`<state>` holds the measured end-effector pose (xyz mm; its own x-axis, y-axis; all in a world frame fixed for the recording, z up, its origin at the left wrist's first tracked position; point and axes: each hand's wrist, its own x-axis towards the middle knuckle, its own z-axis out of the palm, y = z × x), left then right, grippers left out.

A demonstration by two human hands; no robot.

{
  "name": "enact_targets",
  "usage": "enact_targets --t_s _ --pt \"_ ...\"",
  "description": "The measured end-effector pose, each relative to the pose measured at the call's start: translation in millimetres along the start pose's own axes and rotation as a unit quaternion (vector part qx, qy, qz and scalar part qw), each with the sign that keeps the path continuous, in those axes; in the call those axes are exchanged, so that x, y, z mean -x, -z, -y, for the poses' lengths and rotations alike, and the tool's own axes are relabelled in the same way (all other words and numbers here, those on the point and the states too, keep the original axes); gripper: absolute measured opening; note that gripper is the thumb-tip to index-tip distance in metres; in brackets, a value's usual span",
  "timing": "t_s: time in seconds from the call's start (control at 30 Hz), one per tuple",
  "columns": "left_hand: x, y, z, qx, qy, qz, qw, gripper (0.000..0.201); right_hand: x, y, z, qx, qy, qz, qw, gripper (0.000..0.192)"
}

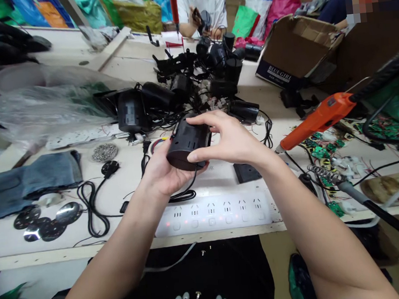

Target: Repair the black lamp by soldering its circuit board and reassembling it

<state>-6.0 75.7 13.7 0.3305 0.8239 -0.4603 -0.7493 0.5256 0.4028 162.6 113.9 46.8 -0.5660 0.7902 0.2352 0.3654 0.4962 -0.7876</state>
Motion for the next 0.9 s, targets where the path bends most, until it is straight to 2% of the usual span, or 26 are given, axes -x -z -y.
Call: enact_targets --t_s 0.13,0.3,0.53,0.67,0.8,0.9 --pt "2 -3.1 0 0.0 -0.008 -0.029 1.0 0.05 -1 1 -4 -0.012 -0.004 0.008 1.0 0.062" --pt "4 -1.8 0 -0.002 -0.011 -0.037 0.999 0.05 1 -2 -10 -0.067 -0.007 0.026 0.997 0.062" --pt "4 4.7 2 -0.013 0.002 -0.054 0.998 0.053 1 -6 -13 -0.055 -0.005 0.043 0.998 0.06" --pt "5 15.2 6 -0.031 -0.005 -0.015 0.999 0.068 3 -11 -18 -0.075 -0.03 0.078 0.994 0.06" --pt "3 22.7 3 -0.046 0.011 0.034 0.998 0.045 1 -15 -14 -0.021 -0.031 0.054 0.998 0.064" --pt "0 23.8 -2 -0.054 0.057 0.046 0.996 0.047 -6 -16 -9 0.032 -0.034 0.035 0.998 0.064"
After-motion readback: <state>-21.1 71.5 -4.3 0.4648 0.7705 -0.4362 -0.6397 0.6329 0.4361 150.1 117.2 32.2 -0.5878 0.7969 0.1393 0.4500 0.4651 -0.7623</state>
